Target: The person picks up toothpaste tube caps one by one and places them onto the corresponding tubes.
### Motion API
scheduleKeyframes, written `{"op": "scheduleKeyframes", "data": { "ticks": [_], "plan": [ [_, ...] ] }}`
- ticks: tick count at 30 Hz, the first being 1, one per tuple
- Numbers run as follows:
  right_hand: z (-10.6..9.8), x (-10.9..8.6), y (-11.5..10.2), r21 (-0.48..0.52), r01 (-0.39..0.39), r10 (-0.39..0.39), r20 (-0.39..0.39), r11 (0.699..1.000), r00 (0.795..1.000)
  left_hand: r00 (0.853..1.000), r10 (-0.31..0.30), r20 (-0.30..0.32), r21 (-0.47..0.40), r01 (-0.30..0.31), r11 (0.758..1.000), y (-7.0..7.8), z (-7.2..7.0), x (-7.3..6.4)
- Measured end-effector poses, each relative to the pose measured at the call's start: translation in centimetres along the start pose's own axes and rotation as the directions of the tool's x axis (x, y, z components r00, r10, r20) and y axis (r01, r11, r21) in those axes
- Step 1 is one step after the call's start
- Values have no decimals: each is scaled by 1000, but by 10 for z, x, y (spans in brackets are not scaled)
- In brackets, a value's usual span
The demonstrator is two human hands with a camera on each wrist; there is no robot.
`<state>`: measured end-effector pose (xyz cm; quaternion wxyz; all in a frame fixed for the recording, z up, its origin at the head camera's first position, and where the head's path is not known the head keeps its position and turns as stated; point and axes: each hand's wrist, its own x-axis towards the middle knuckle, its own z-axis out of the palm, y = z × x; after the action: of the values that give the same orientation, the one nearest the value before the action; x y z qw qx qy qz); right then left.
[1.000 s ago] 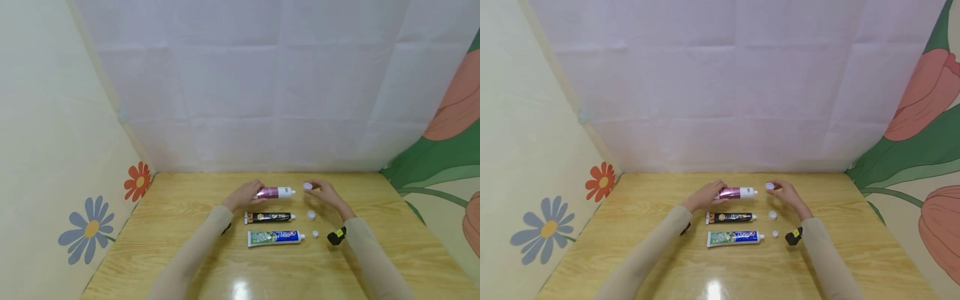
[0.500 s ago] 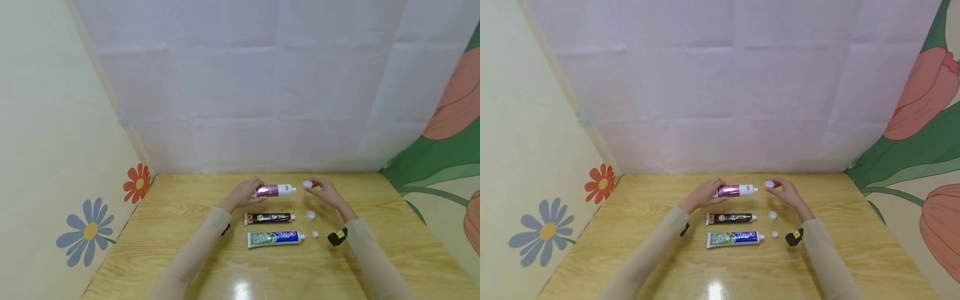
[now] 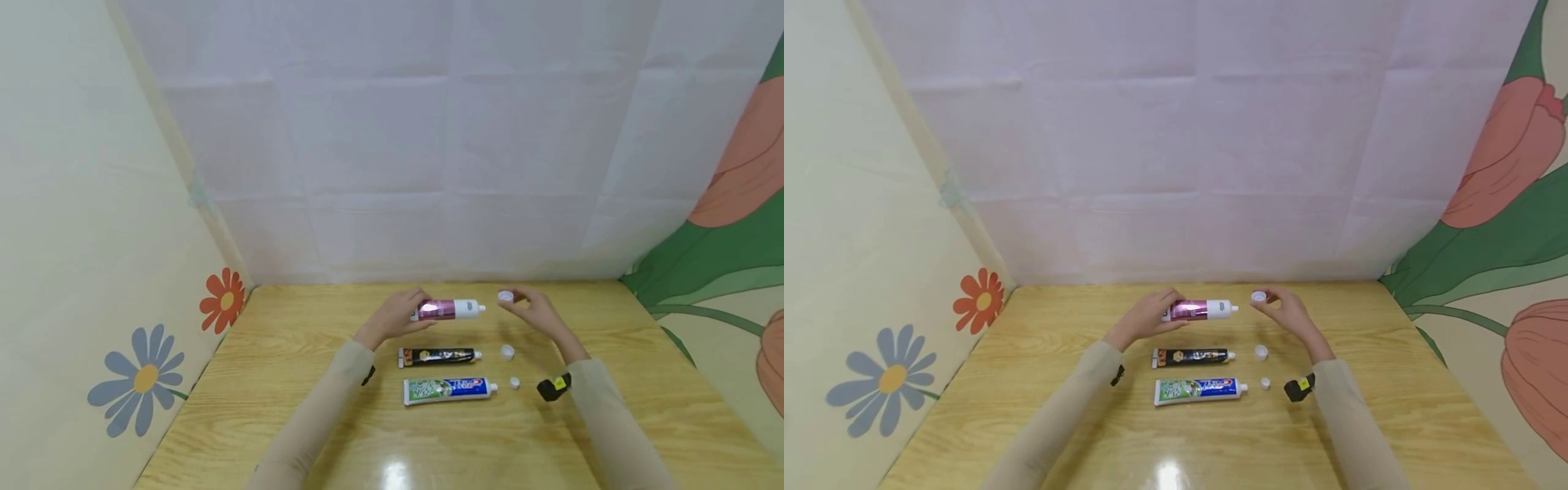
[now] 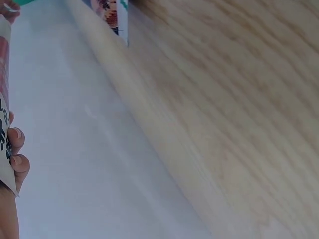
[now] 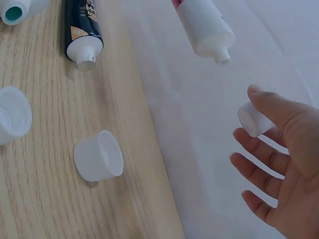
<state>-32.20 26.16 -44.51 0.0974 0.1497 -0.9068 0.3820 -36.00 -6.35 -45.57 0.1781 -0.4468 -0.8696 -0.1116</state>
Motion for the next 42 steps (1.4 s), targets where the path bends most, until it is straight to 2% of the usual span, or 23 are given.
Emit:
{"op": "scheduleKeyframes", "data": {
  "ticks": [8,15,19,26,39,42],
  "plan": [
    [-1,-2,-5,11,-3,3,-17,1000,1000,997,50,-55,48,-47,998,2,-10,-2],
    [-4,-4,-11,24,21,-20,-23,999,1000,991,88,-104,54,-83,995,3,-15,-3],
    [-8,-6,-17,27,9,-9,-13,1000,1000,980,127,-152,64,-119,991,3,-17,-4],
    [-13,-10,-25,29,2,-2,-13,1000,1000,951,190,-244,83,-174,981,4,-22,-4],
    [-17,-15,-34,57,55,-53,-50,997,997,926,226,-304,113,-200,973,9,-36,-4],
    [-18,-18,-36,60,70,-66,-61,996,996,915,245,-322,128,-214,968,10,-39,-4]
  ]
}}
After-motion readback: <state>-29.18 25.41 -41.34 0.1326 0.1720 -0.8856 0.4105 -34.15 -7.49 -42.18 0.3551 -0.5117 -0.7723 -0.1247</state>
